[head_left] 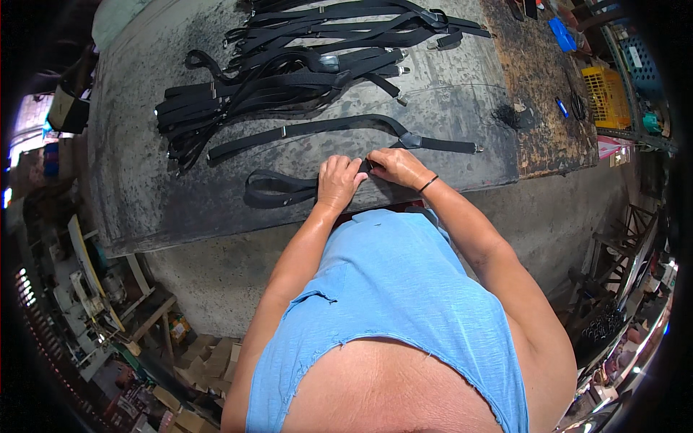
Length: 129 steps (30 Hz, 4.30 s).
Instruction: Manually assembling and organizing black suspender straps at a workbench.
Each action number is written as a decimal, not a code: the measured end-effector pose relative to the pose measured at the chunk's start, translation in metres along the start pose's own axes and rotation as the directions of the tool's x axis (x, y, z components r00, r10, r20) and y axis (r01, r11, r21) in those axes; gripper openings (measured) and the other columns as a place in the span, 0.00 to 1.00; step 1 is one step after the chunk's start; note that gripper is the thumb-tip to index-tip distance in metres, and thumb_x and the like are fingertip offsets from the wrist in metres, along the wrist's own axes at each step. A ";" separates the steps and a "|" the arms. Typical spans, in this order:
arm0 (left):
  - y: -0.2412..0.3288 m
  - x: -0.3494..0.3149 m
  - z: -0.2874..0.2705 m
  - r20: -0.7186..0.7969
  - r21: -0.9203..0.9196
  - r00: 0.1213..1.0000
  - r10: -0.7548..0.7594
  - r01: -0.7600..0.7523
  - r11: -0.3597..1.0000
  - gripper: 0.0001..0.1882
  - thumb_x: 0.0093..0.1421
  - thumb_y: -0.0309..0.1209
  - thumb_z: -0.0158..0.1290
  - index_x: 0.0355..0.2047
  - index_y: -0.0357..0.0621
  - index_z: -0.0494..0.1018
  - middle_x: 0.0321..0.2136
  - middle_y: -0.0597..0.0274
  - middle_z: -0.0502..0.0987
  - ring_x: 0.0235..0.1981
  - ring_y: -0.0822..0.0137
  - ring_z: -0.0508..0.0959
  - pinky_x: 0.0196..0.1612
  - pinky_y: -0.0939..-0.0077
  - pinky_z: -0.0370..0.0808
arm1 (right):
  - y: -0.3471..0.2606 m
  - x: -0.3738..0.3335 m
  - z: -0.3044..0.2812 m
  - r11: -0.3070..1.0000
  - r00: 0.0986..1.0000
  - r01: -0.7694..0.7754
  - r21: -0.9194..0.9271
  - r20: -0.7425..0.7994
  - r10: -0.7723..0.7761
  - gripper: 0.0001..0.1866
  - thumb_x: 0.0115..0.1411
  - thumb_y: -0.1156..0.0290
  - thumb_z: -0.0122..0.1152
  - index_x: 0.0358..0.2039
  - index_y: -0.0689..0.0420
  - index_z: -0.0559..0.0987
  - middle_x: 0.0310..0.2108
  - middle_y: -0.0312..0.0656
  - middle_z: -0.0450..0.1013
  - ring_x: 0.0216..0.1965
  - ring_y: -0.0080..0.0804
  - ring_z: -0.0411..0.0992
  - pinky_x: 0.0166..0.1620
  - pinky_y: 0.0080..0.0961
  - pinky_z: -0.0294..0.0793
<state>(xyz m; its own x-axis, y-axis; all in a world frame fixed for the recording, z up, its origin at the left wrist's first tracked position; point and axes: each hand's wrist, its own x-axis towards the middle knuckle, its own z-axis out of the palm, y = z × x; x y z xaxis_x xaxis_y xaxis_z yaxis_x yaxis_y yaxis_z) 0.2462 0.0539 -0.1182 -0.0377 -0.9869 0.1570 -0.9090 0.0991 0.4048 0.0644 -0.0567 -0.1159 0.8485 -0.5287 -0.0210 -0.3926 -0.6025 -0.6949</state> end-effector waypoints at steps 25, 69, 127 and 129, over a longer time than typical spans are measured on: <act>-0.001 -0.003 0.002 -0.002 -0.007 1.000 -0.008 0.008 1.000 0.24 0.47 0.42 0.66 0.45 0.50 0.76 0.34 0.64 0.72 0.43 0.59 0.71 0.45 0.61 0.67 | -0.022 0.058 -0.016 0.796 0.705 -0.509 -0.328 0.373 0.604 0.23 0.50 0.59 0.72 0.44 0.57 0.80 0.44 0.55 0.78 0.49 0.53 0.76 0.51 0.42 0.75; -0.003 0.010 -0.078 0.449 0.014 0.841 -0.301 0.330 0.944 0.19 0.55 0.43 0.62 0.38 0.43 0.75 0.30 0.44 0.81 0.36 0.42 0.80 0.38 0.49 0.75 | -0.050 0.063 0.028 0.927 0.575 -0.339 0.160 -0.744 0.339 0.23 0.62 0.61 0.58 0.55 0.55 0.72 0.56 0.48 0.66 0.59 0.50 0.61 0.61 0.48 0.58; -0.160 -0.145 -0.168 0.752 -0.304 0.632 -0.189 0.586 0.751 0.16 0.57 0.28 0.44 0.45 0.38 0.72 0.46 0.32 0.75 0.50 0.36 0.74 0.50 0.45 0.71 | -0.040 0.071 0.073 0.517 0.725 -0.689 -0.508 -0.491 0.483 0.37 0.65 0.46 0.50 0.70 0.48 0.56 0.69 0.44 0.54 0.71 0.46 0.47 0.68 0.58 0.44; -0.158 -0.148 -0.165 0.763 -0.342 0.632 -0.136 0.574 0.744 0.21 0.58 0.30 0.44 0.52 0.43 0.67 0.45 0.33 0.76 0.48 0.35 0.75 0.47 0.45 0.72 | -0.039 0.071 0.074 0.513 0.731 -0.682 -0.521 -0.477 0.488 0.37 0.66 0.44 0.48 0.70 0.48 0.56 0.69 0.44 0.54 0.71 0.46 0.47 0.68 0.59 0.43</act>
<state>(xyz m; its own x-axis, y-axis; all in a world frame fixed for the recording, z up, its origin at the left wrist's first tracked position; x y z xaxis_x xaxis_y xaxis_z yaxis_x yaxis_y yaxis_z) 0.4637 0.2052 -0.0568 -0.2165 -0.7343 -0.6434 -0.5563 -0.4488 0.6994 0.1661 -0.0269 -0.1432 0.2597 -0.9656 -0.0115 -0.9651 -0.2599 0.0326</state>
